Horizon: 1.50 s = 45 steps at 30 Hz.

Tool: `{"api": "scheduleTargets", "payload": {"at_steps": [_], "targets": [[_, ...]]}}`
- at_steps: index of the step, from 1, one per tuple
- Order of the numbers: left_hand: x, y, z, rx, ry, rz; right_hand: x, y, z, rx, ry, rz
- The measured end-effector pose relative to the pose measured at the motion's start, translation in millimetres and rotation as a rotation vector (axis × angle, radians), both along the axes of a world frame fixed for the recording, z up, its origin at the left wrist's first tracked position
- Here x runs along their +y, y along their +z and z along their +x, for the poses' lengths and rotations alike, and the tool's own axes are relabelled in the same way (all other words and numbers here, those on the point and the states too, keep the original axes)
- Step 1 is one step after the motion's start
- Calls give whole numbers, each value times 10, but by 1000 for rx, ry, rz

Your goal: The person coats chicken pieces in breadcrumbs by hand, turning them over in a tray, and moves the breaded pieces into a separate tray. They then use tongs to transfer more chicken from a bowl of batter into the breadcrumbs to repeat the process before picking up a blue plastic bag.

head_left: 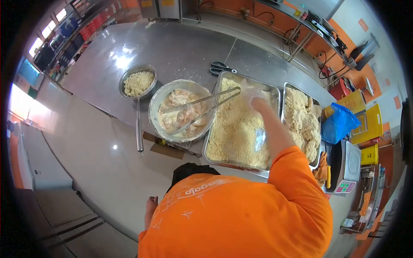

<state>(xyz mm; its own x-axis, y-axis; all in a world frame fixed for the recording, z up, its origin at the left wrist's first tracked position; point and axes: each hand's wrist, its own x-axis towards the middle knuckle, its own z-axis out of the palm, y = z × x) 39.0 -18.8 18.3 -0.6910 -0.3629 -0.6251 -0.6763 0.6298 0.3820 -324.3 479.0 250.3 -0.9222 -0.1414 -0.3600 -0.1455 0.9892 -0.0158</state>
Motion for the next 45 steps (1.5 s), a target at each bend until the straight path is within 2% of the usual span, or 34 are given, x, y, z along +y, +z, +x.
{"api": "scheduleTargets", "payload": {"at_steps": [1,3,6,9,12,14,17,19,20,22,25,28,30,32,33,34,35,38,41,42,44,45], "targets": [[-62,-98,67,-7,-10,-9,-17,-212,-36,-82,-69,-127],[-72,-178,167,-10,9,-18,-357,-39,374,174,-38,20],[7,-28,185,29,87,6,-323,-106,539,29,-71,104],[72,-64,214,71,91,56,-205,48,663,65,108,367],[86,-132,175,4,-23,36,-79,119,505,415,-42,37],[83,-76,76,-20,-110,-2,-272,147,50,155,-389,-308],[-12,-192,-20,125,82,119,-325,-205,15,51,437,7],[63,54,-188,172,51,59,-626,-72,180,-5,530,170],[113,160,-256,194,34,33,-672,-77,268,11,545,135],[77,44,-260,157,13,57,-707,-96,474,42,571,63],[81,-12,-205,129,-69,48,-739,66,798,-80,457,7],[61,-53,-130,86,-81,30,-680,-20,959,-68,498,71],[63,-41,-70,52,-69,4,-617,-668,1002,-163,270,-754],[-22,-115,4,-8,-104,-3,-721,-652,1105,-173,199,-766],[-51,-121,25,-35,-113,4,-918,-170,1176,-150,254,-365],[-70,-120,25,-62,-119,11,-1017,88,1241,-130,300,37],[-75,-87,21,-86,-106,20,-869,-275,1300,157,437,-86],[-130,-106,-91,-74,-137,6,-798,-621,1194,-17,299,-291],[-93,-88,-187,166,-150,28,-688,-176,1033,-36,536,281],[-50,-64,-252,177,-179,21,-624,-80,985,-17,414,300],[-18,-38,-298,191,-231,13,-402,-234,916,147,188,405],[-271,-671,-158,182,-26,178,-264,-313,861,193,160,403]]}}
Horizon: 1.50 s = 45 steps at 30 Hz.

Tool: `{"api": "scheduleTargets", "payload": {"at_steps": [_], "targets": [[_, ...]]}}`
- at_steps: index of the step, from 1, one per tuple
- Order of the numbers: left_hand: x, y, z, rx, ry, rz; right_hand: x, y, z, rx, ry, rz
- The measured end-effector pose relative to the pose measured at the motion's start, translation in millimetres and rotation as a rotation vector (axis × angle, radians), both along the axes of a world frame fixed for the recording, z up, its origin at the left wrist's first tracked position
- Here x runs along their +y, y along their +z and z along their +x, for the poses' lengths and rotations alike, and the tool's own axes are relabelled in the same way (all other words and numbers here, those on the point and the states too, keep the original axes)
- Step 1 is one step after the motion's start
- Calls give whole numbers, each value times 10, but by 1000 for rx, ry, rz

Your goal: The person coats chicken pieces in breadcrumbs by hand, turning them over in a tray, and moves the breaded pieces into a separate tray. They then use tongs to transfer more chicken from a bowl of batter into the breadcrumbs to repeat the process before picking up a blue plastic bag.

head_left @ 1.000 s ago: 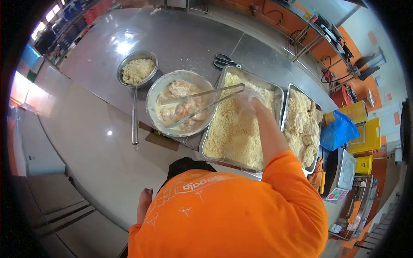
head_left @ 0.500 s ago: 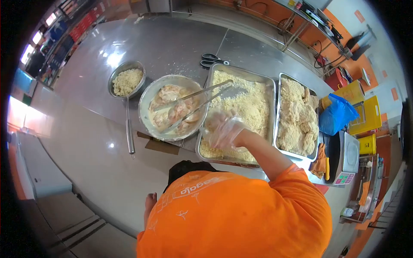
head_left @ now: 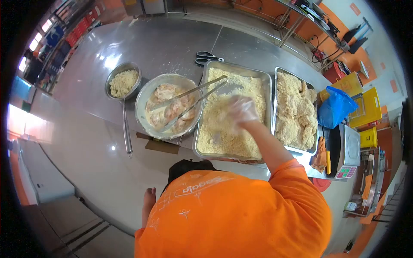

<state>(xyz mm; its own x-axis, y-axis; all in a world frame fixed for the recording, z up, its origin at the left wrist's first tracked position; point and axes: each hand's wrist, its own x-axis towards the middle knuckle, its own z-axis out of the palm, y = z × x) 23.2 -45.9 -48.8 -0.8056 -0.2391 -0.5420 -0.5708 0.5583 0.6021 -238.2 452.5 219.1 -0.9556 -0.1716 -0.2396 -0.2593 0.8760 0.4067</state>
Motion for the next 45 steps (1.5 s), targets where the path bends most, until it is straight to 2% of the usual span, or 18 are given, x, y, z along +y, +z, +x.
{"api": "scheduleTargets", "payload": {"at_steps": [1,3,6,8,9,12,15,16,17,21,23,30,33,36,39,41,43,45], "targets": [[20,-23,63,-7,-6,-3,136,-74,-55,49,-18,-10],[70,37,36,-14,-19,-10,336,61,-295,-92,64,-170],[184,291,17,-111,-17,-116,437,-472,-500,-8,-76,-551],[403,974,-205,-174,-117,-203,141,-372,-443,-71,-139,-340],[415,964,-207,-173,-93,-217,-4,-255,-406,-98,-162,-231],[435,1038,-170,-183,-52,-258,-164,138,-214,4,-139,-220],[372,775,-42,-244,-16,-151,-100,-75,-266,-1,-152,-239],[388,737,-7,-274,-71,-244,-110,-86,-309,-11,-179,-248],[416,744,-49,-294,43,-133,-184,67,-323,-53,-235,-252],[438,797,-165,-200,-11,-156,-109,40,-500,-183,-231,-183],[539,978,-177,-152,56,-128,-154,-88,-581,-104,-309,-156],[426,640,133,-281,11,-143,-232,-255,-744,-7,-444,-263],[345,638,22,-222,47,-150,-93,-234,-807,-135,-311,-444],[446,886,-39,-166,95,-131,-40,-289,-882,-460,171,-591],[424,805,-18,-189,125,-103,-606,58,-454,-436,-10,-115],[444,854,-41,-245,66,-147,-270,-588,-220,-468,-59,-682],[435,862,-61,-295,31,-139,-108,-702,-74,-328,40,-641],[407,844,-73,-261,-10,-143,-191,-92,44,-50,270,17]]}}
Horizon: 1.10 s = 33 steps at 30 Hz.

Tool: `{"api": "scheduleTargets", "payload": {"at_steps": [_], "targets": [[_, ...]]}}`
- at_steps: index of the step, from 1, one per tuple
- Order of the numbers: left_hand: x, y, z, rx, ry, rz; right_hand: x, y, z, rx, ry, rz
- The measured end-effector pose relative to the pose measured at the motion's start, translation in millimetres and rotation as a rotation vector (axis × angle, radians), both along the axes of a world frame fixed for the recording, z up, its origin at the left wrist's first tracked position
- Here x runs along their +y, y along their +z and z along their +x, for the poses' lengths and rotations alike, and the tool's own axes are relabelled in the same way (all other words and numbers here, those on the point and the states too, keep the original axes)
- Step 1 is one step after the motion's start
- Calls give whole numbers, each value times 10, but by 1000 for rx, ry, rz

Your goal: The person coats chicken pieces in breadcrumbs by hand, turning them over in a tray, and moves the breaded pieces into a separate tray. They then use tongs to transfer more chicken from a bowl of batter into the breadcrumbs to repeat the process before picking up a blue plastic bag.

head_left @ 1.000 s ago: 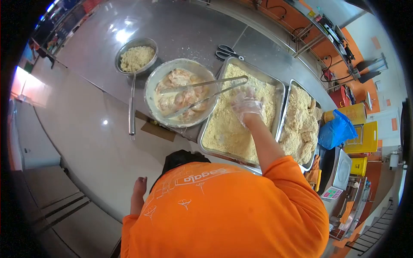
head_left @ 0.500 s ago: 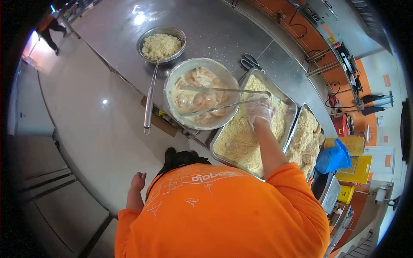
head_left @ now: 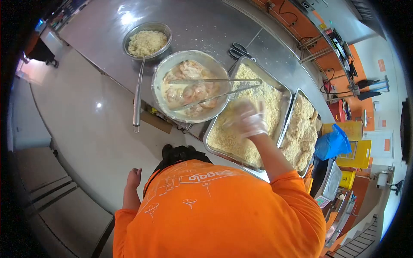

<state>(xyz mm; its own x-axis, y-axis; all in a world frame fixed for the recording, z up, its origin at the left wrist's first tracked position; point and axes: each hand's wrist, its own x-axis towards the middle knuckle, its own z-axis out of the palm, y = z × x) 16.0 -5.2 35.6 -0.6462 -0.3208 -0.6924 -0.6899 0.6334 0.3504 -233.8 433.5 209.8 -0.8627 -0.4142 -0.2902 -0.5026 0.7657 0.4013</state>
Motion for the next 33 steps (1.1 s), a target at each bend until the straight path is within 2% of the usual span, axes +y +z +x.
{"api": "scheduleTargets", "payload": {"at_steps": [1,4,5,11,15,18,21,22,23,25,26,29,30,31,33], "targets": [[-11,23,-29,17,-14,-12,-89,249,87,18,-231,-133],[-72,82,-134,62,-37,-47,156,229,513,54,107,-299],[-68,83,-174,77,-42,-55,121,213,652,-86,137,-283],[-46,55,-292,31,-148,-74,124,159,271,155,-69,-243],[7,132,-380,98,-185,-35,-34,403,-204,12,-468,-284],[-46,-19,-308,112,-101,27,-129,415,-471,-110,-785,-402],[-146,-211,-226,118,-148,15,-343,247,-346,-94,-611,-388],[-161,-243,-214,130,-181,4,-278,94,-384,-123,-569,-458],[-117,-188,-210,74,-92,53,-171,-135,-392,-154,-531,-530],[-12,-31,-212,-13,-160,-28,-161,-220,-343,-169,-525,-592],[-25,4,-239,-51,-193,-68,-246,-115,-312,-158,-549,-575],[-222,-231,-212,46,-184,39,-474,269,-320,-122,-596,-492],[-118,-85,-237,40,-159,75,-482,289,-292,-129,-603,-455],[-11,98,-197,93,-82,26,-466,182,-244,0,-533,-460],[-12,131,-111,64,-69,24,-451,266,-259,-104,-509,-342]]}}
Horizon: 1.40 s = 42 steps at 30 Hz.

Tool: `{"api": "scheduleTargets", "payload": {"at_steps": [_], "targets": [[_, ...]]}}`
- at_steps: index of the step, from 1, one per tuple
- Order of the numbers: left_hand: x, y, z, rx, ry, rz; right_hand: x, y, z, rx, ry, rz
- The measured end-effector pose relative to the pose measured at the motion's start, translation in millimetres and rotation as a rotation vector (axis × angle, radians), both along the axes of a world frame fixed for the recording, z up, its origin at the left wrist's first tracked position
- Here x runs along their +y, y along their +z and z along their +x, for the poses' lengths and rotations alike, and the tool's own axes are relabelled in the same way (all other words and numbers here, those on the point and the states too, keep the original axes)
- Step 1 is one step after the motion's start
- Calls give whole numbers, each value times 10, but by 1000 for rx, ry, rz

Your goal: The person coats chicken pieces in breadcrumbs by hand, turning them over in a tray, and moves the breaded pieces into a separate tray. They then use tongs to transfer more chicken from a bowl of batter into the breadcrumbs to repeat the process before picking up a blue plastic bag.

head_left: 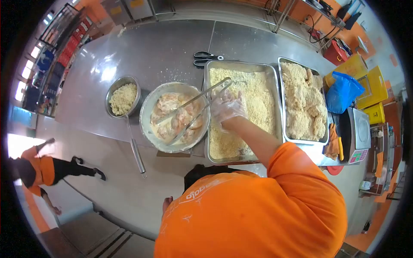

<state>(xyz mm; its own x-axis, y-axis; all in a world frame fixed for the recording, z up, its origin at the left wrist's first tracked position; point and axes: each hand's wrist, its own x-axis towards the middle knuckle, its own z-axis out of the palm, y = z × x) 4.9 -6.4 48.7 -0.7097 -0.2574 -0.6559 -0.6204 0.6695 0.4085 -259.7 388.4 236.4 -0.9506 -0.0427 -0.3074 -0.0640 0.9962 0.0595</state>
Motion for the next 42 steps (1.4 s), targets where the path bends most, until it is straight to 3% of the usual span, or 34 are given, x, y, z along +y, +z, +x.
{"api": "scheduleTargets", "payload": {"at_steps": [2,4,7,8,10,13,16,19,23,25,29,30,33,35,36,39,41,42], "targets": [[-161,-180,-48,15,-19,-5,82,233,-31,-23,30,133],[-419,-685,71,25,-43,-11,286,422,-15,-10,54,249],[-216,-319,-56,22,-21,-22,682,225,-98,40,9,160],[-222,-338,-71,-5,-39,-44,822,-209,-168,124,-44,95],[-221,-390,-55,-70,-71,-86,860,-378,-245,151,-165,3],[-47,-186,-155,-78,-30,-45,712,-29,-180,62,-273,-23],[-191,-596,-119,-89,-308,-34,699,-103,-194,138,-217,40],[86,-597,-277,-73,-112,33,693,-99,-165,75,-221,68],[435,-112,-753,-58,-120,41,862,-56,-197,76,-107,82],[291,-476,-679,26,52,163,980,-55,-141,173,-100,168],[275,-449,-504,-58,41,84,1151,-380,-132,152,-175,187],[292,-439,-451,-119,-17,29,1005,-100,-118,102,-212,74],[323,-334,-437,-197,-142,-67,1023,21,-424,-247,254,835],[393,-259,-409,-133,-141,-42,1350,-297,-570,251,230,321],[428,-231,-437,-81,-110,-28,1396,-454,-711,151,61,-12],[522,-176,-466,-47,60,60,840,-236,-649,28,416,95],[613,-94,-488,-9,20,34,676,-425,-604,-77,583,126],[671,-59,-491,10,2,25,548,-384,-454,-64,540,-25]]}}
